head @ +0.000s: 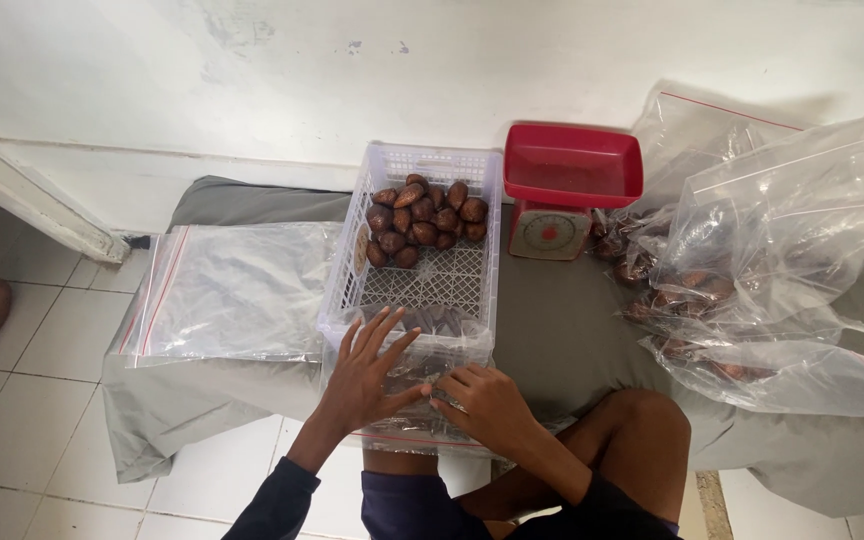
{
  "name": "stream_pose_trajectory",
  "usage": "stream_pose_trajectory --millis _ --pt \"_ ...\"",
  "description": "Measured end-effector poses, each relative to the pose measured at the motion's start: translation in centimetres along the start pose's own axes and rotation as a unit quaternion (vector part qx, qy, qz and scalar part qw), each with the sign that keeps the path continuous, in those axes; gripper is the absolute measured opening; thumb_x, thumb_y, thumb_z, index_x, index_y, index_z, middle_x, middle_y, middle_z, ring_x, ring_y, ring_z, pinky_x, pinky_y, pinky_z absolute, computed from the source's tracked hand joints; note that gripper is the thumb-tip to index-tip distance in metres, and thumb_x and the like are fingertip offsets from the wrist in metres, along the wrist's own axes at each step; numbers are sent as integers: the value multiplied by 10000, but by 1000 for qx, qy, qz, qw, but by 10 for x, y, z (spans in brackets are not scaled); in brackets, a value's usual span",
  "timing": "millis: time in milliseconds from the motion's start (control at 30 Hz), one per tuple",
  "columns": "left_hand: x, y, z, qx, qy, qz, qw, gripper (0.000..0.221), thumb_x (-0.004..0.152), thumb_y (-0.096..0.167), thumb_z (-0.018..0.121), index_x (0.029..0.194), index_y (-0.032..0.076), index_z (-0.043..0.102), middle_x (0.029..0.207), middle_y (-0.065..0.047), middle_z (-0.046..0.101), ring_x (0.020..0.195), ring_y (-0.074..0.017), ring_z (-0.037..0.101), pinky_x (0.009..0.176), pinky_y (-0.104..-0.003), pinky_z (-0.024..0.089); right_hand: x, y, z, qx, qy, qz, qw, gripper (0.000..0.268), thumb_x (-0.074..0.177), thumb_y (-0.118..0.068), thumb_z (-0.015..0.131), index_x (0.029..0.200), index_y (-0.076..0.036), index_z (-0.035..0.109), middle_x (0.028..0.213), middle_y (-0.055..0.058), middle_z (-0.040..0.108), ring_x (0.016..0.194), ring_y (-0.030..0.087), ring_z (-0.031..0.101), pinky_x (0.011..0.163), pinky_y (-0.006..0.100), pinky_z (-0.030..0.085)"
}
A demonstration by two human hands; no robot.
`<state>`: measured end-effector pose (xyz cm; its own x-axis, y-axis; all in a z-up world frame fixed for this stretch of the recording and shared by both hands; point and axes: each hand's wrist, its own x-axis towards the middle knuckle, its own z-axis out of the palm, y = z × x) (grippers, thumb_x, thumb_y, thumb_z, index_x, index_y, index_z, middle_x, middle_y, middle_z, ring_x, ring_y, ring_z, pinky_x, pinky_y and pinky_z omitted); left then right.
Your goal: Bagging snake fruits from a crate into plastic bags, weighing them, and sealing the bags.
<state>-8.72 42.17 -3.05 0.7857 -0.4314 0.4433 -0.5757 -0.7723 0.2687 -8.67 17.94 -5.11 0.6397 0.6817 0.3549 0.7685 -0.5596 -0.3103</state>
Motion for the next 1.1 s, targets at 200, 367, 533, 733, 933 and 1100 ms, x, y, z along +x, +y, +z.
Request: stream_pose_trajectory --millis 200,367,533,733,933,1100 --pt "14 -12 -28 -15 38 -121 992 341 990 401 639 1291 243 672 1465 -39 557 1396 -288 502 1068 -579 406 8 12 -32 118 65 114 984 103 970 -268 696 974 -167 719 877 2 759 707 177 757 603 331 591" --pt "25 -41 -26 2 45 -167 985 260 1014 362 615 1255 295 685 1400 54 591 1349 -213 541 1055 -531 421 17 42 -41 177 94 188 961 133 985 -249 672 1023 -138 735 876 68 774 699 252 777 599 357 601" --pt "61 -61 -14 34 22 -174 984 249 1013 358 620 1248 304 680 1385 66 593 1347 -207 535 1054 -529 439 44 70 -32 163 124 204 957 144 1002 -244 672 1034 -122 740 868 77 772 694 257 777 605 354 609" --pt "86 -100 19 165 2 -196 967 333 1009 353 622 1330 265 630 1449 -22 531 1397 -264 477 1028 -533 486 97 85 -32 91 120 186 971 151 1014 -182 645 1107 -88 718 910 100 762 746 273 769 603 383 611" --pt "81 -103 27 226 -99 -262 933 559 976 388 609 1498 270 449 1623 -133 341 1512 -344 332 968 -519 562 141 138 -7 -87 48 151 984 120 991 -162 656 1089 -106 697 846 77 722 707 232 746 566 348 605" --pt "73 -131 52 169 -97 -329 924 659 982 419 585 1575 273 338 1629 -187 316 1465 -378 412 874 -525 625 179 198 37 -137 -98 174 970 414 969 -170 673 1365 -68 612 1047 203 743 831 331 760 646 453 624"
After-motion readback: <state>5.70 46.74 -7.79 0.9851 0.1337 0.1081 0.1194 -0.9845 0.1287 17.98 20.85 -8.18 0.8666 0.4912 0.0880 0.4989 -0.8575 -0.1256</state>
